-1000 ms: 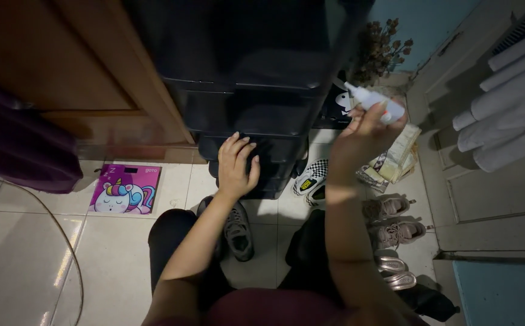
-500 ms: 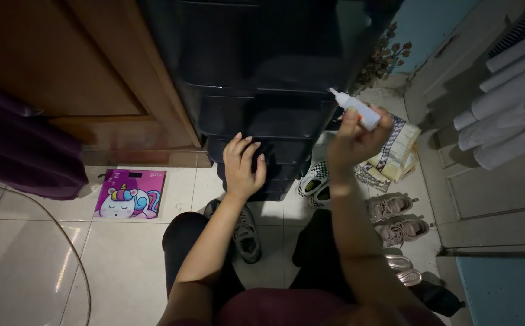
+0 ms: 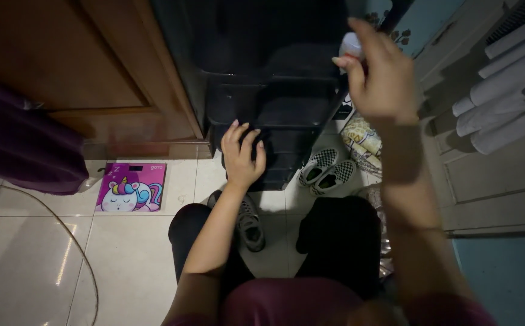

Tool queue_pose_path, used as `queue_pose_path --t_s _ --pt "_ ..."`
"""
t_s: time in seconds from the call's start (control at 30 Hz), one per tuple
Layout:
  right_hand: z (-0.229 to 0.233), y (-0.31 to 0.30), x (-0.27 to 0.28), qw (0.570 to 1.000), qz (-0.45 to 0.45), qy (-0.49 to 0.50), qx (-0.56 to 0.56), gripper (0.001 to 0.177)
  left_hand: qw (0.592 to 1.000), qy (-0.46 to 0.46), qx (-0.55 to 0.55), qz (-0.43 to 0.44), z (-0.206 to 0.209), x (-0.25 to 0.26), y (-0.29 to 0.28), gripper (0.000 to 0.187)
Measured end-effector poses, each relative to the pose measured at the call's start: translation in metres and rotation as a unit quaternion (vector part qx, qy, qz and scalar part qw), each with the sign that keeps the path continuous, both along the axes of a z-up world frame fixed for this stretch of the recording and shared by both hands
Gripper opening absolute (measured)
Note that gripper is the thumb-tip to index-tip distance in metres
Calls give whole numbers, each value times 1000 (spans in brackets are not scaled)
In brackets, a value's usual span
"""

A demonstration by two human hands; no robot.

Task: The person assembles a black plastic shoe rack by applying glue to the joints and pressing the pieces together. They then retrieve a small white object from a shelf and place it inside the assembled rack.

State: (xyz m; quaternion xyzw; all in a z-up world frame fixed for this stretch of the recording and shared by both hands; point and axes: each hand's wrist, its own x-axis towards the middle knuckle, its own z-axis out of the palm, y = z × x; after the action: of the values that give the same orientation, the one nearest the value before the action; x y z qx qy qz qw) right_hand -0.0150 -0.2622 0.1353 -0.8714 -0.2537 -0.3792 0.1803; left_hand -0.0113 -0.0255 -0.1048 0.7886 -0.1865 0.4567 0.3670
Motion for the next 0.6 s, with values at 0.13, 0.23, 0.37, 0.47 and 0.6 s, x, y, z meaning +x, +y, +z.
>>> queue_pose_path --t_s 0.13,0.23,0.37,0.47,0.6 --pt "17 1 18 994 -25 36 -99 41 1000 7 -8 4 2 -1 3 29" --pt "22 1 36 988 -16 30 -150 36 1000 3 -12 0 1 2 6 29" --pt "15 2 56 984 -44 63 -161 29 1000 5 -4 9 -3 7 10 30" --pt "5 -1 69 979 -75 115 -148 19 1000 6 2 15 -6 8 12 30" --pt "-12 -7 84 985 -76 75 -135 22 1000 13 11 21 -7 11 17 30"
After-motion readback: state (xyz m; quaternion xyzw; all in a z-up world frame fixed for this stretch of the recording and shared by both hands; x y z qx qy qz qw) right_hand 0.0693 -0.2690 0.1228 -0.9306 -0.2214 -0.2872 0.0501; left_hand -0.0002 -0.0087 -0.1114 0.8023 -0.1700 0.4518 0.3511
